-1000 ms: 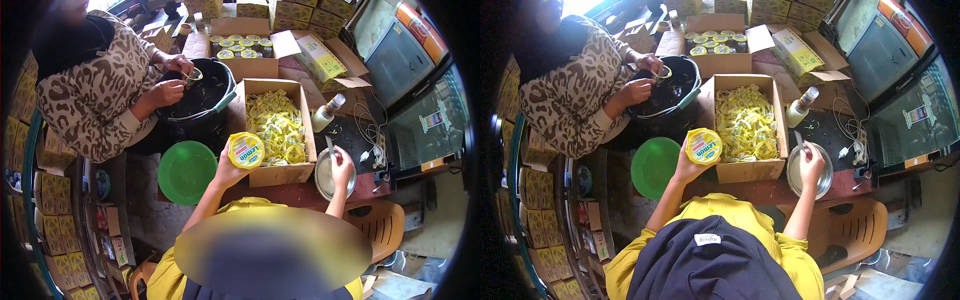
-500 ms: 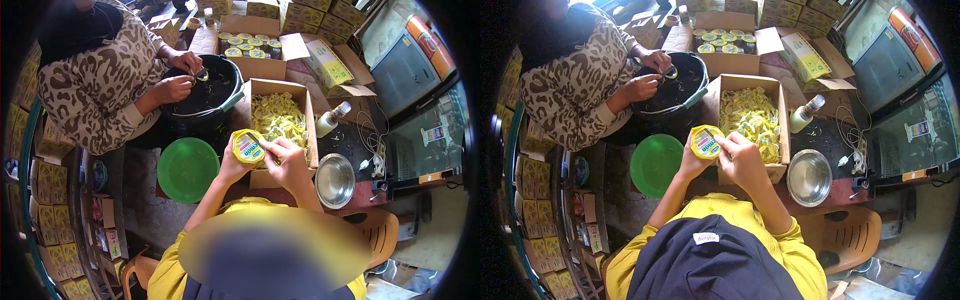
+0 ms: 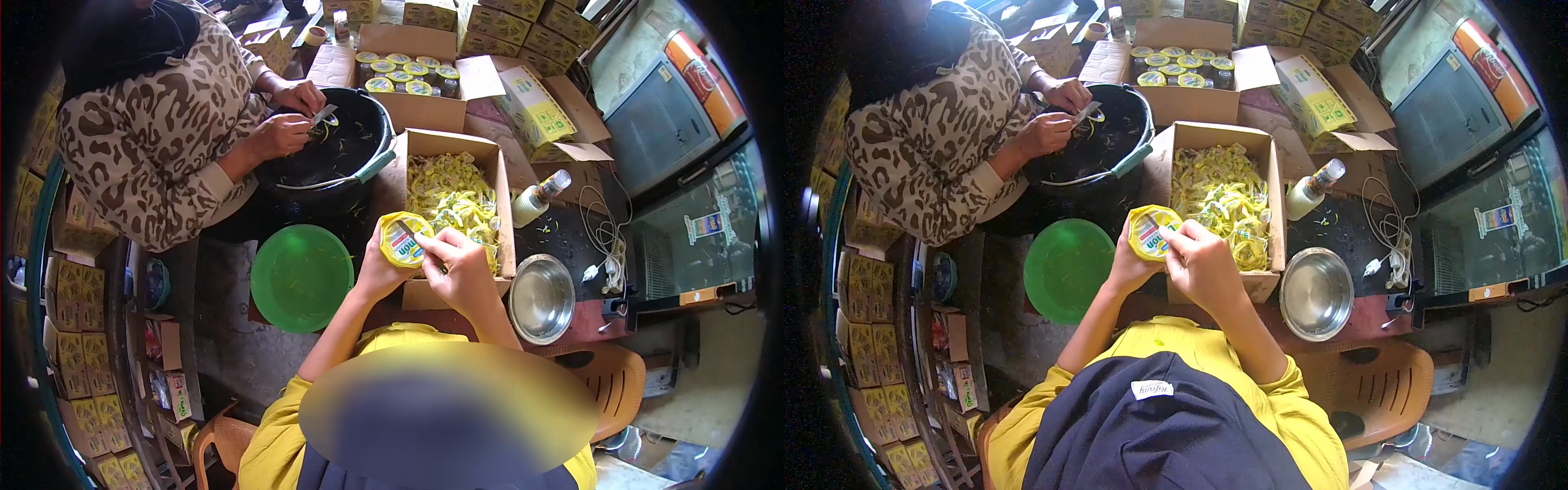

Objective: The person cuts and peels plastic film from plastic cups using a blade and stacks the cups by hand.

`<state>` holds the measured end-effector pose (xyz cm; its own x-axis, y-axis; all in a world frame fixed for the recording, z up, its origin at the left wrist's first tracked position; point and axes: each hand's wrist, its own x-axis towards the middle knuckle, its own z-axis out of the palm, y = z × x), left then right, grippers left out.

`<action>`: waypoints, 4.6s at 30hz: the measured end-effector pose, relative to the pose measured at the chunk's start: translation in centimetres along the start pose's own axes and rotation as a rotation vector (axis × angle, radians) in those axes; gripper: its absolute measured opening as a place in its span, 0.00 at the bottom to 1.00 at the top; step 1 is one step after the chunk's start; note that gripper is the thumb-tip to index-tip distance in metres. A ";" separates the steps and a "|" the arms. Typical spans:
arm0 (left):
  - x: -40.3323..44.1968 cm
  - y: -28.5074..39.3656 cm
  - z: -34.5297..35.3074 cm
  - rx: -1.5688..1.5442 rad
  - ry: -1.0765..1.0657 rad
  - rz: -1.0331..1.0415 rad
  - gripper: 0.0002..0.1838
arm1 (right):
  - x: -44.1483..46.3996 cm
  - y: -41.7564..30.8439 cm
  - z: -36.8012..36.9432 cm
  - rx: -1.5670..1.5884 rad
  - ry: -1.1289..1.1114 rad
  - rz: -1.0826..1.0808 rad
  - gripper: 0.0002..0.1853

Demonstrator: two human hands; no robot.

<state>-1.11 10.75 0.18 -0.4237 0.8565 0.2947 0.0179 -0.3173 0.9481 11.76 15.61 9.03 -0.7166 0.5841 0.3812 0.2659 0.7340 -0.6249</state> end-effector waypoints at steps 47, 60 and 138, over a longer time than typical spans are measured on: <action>-0.3 0.0 -1.0 -0.172 -0.416 -0.100 0.41 | 0.6 1.7 -4.8 -0.119 -0.249 -0.371 0.20; -0.7 0.7 -0.7 -0.156 -0.427 -0.128 0.41 | 0.7 1.0 -5.0 -0.262 -0.287 -0.459 0.19; 11.6 2.9 -10.7 0.986 -0.099 -0.439 0.25 | -16.9 7.4 -7.1 -0.035 0.279 0.414 0.17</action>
<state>-15.66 15.44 5.13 -0.4970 0.8583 -0.1275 0.6214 0.4546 0.6381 30.46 13.66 2.79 -0.3479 0.8957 0.2769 0.5168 0.4296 -0.7405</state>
